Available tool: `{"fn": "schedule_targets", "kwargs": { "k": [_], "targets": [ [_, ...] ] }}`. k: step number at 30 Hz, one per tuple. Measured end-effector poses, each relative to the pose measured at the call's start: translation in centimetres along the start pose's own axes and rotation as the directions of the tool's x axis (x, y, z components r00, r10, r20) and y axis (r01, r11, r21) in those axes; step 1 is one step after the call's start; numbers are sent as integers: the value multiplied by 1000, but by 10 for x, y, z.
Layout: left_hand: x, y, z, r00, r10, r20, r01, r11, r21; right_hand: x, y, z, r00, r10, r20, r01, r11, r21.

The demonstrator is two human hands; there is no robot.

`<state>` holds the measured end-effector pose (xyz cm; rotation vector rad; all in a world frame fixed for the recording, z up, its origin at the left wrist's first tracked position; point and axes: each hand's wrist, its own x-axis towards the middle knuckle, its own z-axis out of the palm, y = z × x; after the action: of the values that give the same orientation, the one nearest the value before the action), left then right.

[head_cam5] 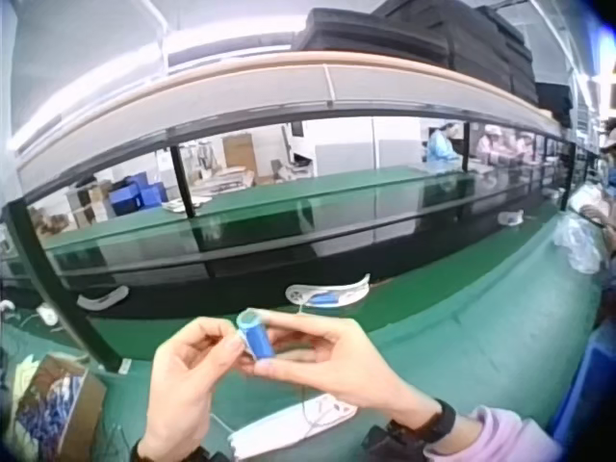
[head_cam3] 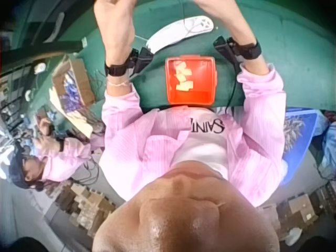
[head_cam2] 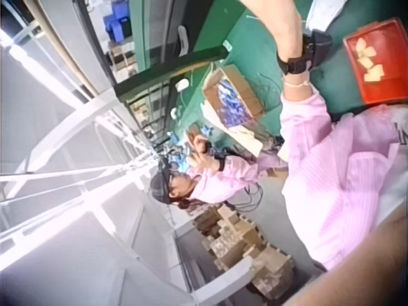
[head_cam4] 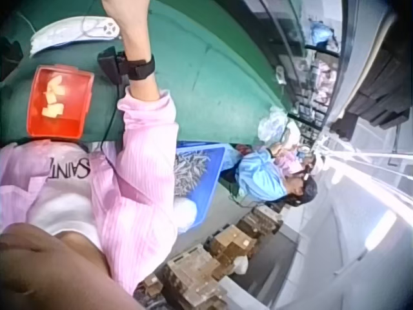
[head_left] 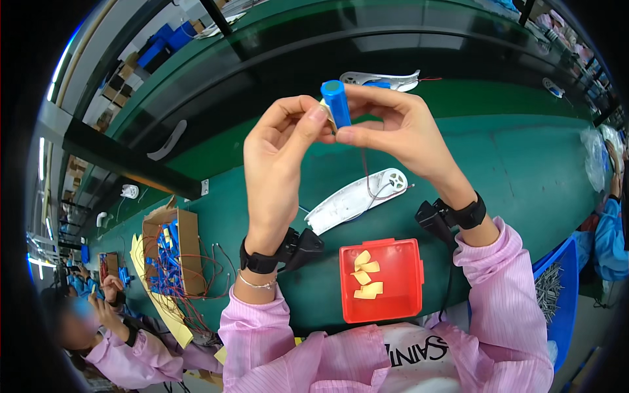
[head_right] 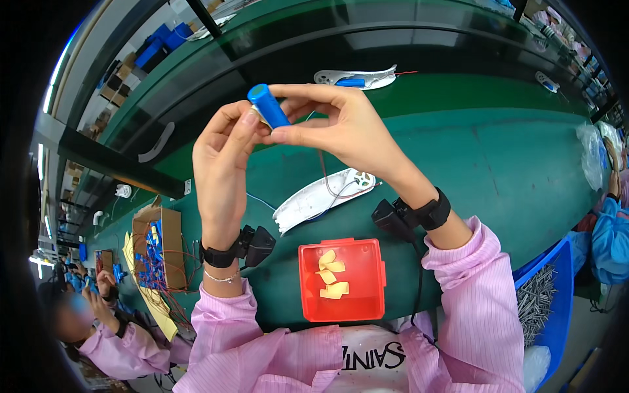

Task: Assemble electronic components by attaching wires and placing parts into a plastic housing on a factory assembly line.

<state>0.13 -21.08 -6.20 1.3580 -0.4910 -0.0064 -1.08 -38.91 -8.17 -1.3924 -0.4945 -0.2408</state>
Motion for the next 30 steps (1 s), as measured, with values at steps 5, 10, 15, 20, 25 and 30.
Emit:
{"fn": "schedule_targets", "kwargs": {
  "k": [5,10,15,20,25,30],
  "targets": [
    [-3,3,-5,992,-97,82,105,989,-104,-1,-5,-10,982,149,112,-163,979,123],
    [-21,11,-11,998,14,-62,-15,1000,-18,0,-30,-44,991,124,42,-130,973,189],
    [-86,31,-5,712,-494,499,86,767,636,1,-52,-95,1000,4,16,-10,937,349],
    [-80,11,-1,816,-355,456,-63,730,681,2,-51,-95,996,14,86,-52,890,453],
    [-2,-57,-5,833,-505,228,49,478,877,-1,-44,-100,988,37,151,-108,863,494],
    [2,-112,-7,416,-722,553,375,690,619,-1,-55,-83,986,158,55,-167,920,353]
  ]
}}
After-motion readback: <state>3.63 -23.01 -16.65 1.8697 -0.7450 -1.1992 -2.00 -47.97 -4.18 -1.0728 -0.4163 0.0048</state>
